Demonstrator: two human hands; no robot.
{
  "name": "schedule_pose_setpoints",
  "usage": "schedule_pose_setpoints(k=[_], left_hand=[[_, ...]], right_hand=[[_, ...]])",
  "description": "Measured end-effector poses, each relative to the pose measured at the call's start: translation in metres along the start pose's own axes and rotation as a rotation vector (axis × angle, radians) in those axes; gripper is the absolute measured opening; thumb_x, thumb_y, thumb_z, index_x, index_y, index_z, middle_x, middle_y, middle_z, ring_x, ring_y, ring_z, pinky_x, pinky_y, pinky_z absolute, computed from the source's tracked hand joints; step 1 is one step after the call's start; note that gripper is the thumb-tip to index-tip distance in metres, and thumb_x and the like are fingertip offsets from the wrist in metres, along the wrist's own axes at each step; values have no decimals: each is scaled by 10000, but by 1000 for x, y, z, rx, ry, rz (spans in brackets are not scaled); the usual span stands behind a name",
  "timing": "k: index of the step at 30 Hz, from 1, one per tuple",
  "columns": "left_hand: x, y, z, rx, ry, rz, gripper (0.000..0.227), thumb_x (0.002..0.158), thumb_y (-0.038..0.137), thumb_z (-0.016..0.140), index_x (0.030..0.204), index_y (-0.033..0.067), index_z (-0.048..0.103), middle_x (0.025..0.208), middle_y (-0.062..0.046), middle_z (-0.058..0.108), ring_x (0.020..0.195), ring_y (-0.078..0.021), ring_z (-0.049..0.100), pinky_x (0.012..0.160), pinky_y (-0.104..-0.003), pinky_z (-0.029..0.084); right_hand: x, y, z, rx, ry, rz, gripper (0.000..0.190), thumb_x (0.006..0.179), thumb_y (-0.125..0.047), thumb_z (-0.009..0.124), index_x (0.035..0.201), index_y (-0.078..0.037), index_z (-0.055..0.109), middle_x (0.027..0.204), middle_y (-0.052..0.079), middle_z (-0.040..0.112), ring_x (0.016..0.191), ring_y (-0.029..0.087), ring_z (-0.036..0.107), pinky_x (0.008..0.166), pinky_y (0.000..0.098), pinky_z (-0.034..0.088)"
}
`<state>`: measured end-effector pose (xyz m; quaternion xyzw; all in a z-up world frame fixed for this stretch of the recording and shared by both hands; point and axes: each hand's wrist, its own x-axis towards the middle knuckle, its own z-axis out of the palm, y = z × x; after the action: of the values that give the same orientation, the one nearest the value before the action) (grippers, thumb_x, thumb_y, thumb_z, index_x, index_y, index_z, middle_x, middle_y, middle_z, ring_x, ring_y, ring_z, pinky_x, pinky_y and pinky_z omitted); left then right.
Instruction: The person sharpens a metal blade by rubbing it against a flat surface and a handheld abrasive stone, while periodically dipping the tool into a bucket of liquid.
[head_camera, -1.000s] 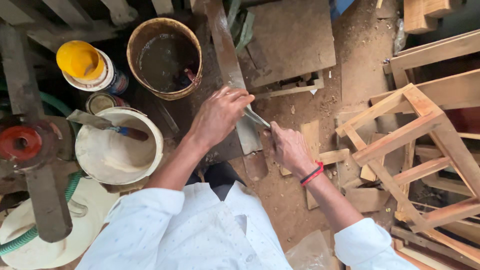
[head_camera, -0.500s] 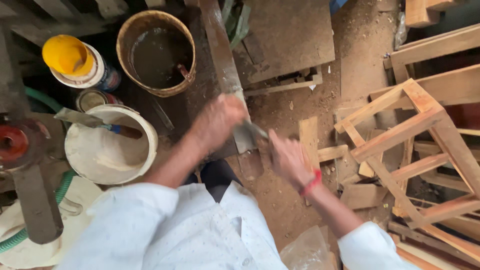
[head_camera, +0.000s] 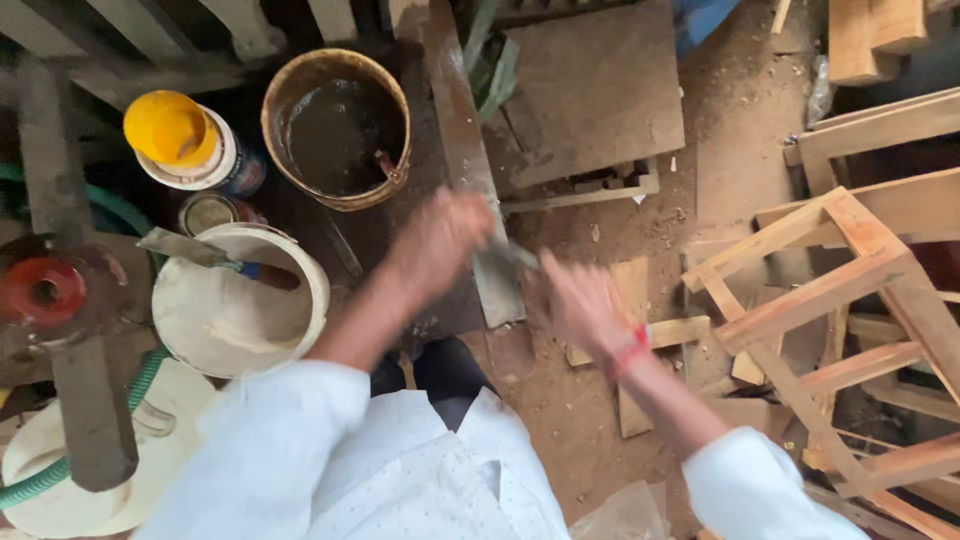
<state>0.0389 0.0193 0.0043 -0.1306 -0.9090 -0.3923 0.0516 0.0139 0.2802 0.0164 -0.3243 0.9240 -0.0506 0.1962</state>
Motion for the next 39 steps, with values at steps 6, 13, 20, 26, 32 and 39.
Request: schedule_pose_setpoints(k=[6, 13, 20, 26, 32, 39], left_hand=[[-32, 39, 10, -16, -11, -41, 70, 832, 35, 614, 856, 58, 675, 963, -135, 663, 943, -342, 659, 868, -459, 510], [20, -1, -15, 39, 1, -27, 82, 822, 30, 640, 803, 74, 707, 908, -115, 675, 920, -341, 664, 855, -469, 504], [-43, 64, 11, -49, 45, -40, 126, 791, -11, 584, 807, 73, 677, 944, -112, 665, 933, -339, 662, 855, -468, 541], [14, -4, -6, 9, 63, -26, 136, 819, 9, 611, 856, 98, 707, 972, -95, 688, 856, -372, 637, 782, -463, 542], [-23, 31, 2, 93, -45, -17, 105, 805, 11, 610, 828, 76, 689, 940, -145, 663, 824, -378, 630, 710, -467, 542], [-20, 21, 17, 65, 113, -61, 247, 826, -14, 569, 971, 85, 743, 1025, -132, 699, 889, -370, 638, 785, -464, 542]], right_hand=[[-49, -3, 17, 30, -82, 78, 480, 879, -222, 640, 1320, -55, 550, 695, 195, 676, 584, 390, 663, 507, 544, 480], [23, 7, -6, -38, 65, -37, 455, 818, -202, 680, 1224, -32, 567, 732, 197, 686, 656, 402, 672, 551, 536, 506], [-70, 1, 12, -31, -145, 71, 536, 826, -226, 672, 1326, -82, 542, 718, 171, 693, 610, 370, 678, 534, 517, 508], [22, 5, -7, -51, 24, -13, 427, 793, -228, 722, 1162, -76, 569, 763, 184, 708, 723, 404, 694, 608, 532, 532], [-38, -8, -7, -15, -79, 10, 508, 848, -216, 699, 1301, -50, 541, 734, 195, 697, 679, 414, 680, 611, 556, 523], [-14, 6, 13, -78, 11, 4, 550, 837, -231, 703, 1326, -29, 553, 726, 173, 703, 663, 367, 700, 592, 512, 537]])
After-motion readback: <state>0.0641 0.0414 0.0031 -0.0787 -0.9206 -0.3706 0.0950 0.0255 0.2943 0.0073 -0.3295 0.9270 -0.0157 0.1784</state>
